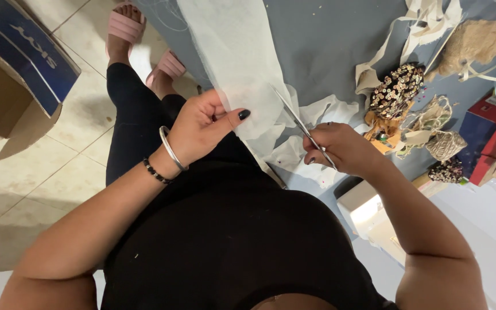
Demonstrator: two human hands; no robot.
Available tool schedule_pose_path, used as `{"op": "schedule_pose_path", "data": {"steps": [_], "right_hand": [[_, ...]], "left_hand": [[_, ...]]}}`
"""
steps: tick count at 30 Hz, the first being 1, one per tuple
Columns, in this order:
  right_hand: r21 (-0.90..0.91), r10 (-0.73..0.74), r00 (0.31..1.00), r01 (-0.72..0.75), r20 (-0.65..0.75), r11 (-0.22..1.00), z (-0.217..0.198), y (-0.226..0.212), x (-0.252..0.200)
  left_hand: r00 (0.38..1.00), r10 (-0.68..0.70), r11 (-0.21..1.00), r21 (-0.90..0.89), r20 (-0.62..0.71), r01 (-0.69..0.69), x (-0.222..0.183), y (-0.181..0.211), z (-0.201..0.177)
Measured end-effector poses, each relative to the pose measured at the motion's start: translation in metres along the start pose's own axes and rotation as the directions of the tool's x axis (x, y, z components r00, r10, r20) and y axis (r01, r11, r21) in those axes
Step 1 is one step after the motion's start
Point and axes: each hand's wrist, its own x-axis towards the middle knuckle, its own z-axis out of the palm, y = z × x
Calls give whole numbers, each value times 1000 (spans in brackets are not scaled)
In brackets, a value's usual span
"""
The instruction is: Using scissors to cut out petal shapes from a piece of white fabric on a workbench.
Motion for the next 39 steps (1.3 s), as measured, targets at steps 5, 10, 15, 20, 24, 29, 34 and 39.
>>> {"op": "schedule_pose_path", "data": {"steps": [5, 10, 15, 20, 24, 29, 34, 39], "right_hand": [[-71, 46, 999, -44, 23, 996, -9, -4, 0], [-70, 74, 995, -69, 72, 995, -20, 1, 3], [-111, 117, 975, -98, 189, 989, -37, -3, 17], [-152, 158, 951, -121, 267, 981, -59, -15, 34], [-312, 229, 930, -135, 286, 940, -69, -15, 38], [-420, 281, 905, -131, 320, 898, -79, -28, 43], [-471, 254, 907, -71, 337, 879, -85, -15, 40], [-538, 302, 879, -63, 369, 841, -92, -12, 41]], "left_hand": [[1000, 3, 1000, 11, 8, -3, 1, -4, -3], [1000, 10, 1000, 3, 16, -10, 1, -1, -5], [997, -18, 999, 29, 70, 16, 1, -10, -12], [997, -22, 1000, 24, 77, 20, 3, -7, -15], [994, -31, 999, 13, 100, 30, 3, -8, -16], [993, -27, 1000, 17, 114, 26, 5, -11, -19], [990, -34, 999, 6, 134, 34, 5, -11, -23], [985, -13, 1000, 1, 173, 13, 6, -16, -27]]}}
